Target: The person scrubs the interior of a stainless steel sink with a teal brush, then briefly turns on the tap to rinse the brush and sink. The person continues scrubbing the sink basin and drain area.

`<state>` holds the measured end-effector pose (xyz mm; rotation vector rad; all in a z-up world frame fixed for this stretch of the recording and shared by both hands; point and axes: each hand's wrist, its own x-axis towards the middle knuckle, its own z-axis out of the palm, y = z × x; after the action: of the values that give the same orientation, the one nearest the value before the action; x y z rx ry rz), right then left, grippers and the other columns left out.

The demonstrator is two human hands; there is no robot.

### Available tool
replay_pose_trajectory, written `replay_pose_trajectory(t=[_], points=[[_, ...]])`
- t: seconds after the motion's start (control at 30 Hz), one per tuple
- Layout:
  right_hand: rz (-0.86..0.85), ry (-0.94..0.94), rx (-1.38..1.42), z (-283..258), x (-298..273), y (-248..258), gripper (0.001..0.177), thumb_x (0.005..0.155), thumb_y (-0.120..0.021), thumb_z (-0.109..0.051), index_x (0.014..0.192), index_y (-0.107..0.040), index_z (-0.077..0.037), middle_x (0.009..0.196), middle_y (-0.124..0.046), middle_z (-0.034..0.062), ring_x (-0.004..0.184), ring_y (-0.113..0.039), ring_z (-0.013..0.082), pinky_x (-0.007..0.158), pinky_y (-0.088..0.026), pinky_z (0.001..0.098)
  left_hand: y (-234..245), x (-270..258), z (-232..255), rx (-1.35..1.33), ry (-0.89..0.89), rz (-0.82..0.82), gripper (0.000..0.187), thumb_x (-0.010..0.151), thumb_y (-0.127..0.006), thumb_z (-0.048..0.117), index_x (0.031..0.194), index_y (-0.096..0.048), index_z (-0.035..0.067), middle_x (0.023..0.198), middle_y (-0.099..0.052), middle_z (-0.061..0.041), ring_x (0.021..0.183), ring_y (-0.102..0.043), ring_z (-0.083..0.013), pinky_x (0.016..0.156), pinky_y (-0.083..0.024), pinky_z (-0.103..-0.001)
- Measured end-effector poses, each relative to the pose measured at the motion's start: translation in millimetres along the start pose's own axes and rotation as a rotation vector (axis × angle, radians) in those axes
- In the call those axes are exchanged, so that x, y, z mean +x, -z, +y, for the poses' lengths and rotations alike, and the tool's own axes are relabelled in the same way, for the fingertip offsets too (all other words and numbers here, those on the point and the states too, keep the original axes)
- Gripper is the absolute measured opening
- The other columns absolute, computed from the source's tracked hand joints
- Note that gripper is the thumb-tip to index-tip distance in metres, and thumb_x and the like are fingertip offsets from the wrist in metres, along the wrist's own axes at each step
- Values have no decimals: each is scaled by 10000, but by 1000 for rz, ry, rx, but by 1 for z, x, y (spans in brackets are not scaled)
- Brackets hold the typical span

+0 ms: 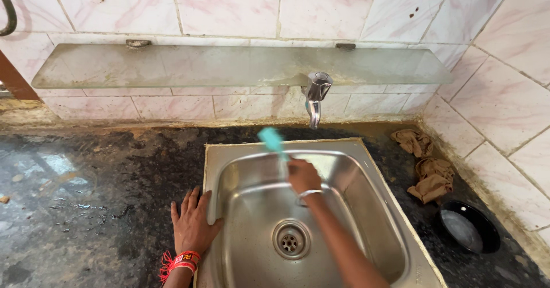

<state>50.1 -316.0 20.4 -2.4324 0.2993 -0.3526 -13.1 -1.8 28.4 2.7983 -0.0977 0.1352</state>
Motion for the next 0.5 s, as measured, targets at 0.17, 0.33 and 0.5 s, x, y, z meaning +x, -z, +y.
replay_pose_trajectory(t=[0.17, 0.33, 0.5], points=[[398, -45, -65, 129, -11, 104, 243, 886, -659, -272, 1035, -800, -143, 1049, -752, 201, 916, -723, 415, 803, -586, 466, 2, 0, 1, -9, -7, 16, 810, 714, -800, 409, 1436, -472, 245, 1590, -369, -36, 1513, -269, -215, 1253, -131, -552], [409, -267, -113, 135, -17, 113, 275, 909, -651, -294, 1114, -784, -170, 1011, -738, 206, 895, -720, 421, 757, -582, 489, -2, 1, 1, -7, -6, 34, 832, 690, -812, 409, 1434, -475, 250, 1597, -367, -38, 1518, -265, -217, 1246, -140, -556], [188, -114, -10, 16, -38, 5, 260, 821, -634, -114, 998, -809, -191, 1008, -777, 130, 886, -733, 363, 789, -566, 460, -7, 2, -2, 23, -8, 20, 840, 702, -810, 432, 1449, -465, 263, 1602, -357, -31, 1520, -264, -212, 1249, -136, -553]])
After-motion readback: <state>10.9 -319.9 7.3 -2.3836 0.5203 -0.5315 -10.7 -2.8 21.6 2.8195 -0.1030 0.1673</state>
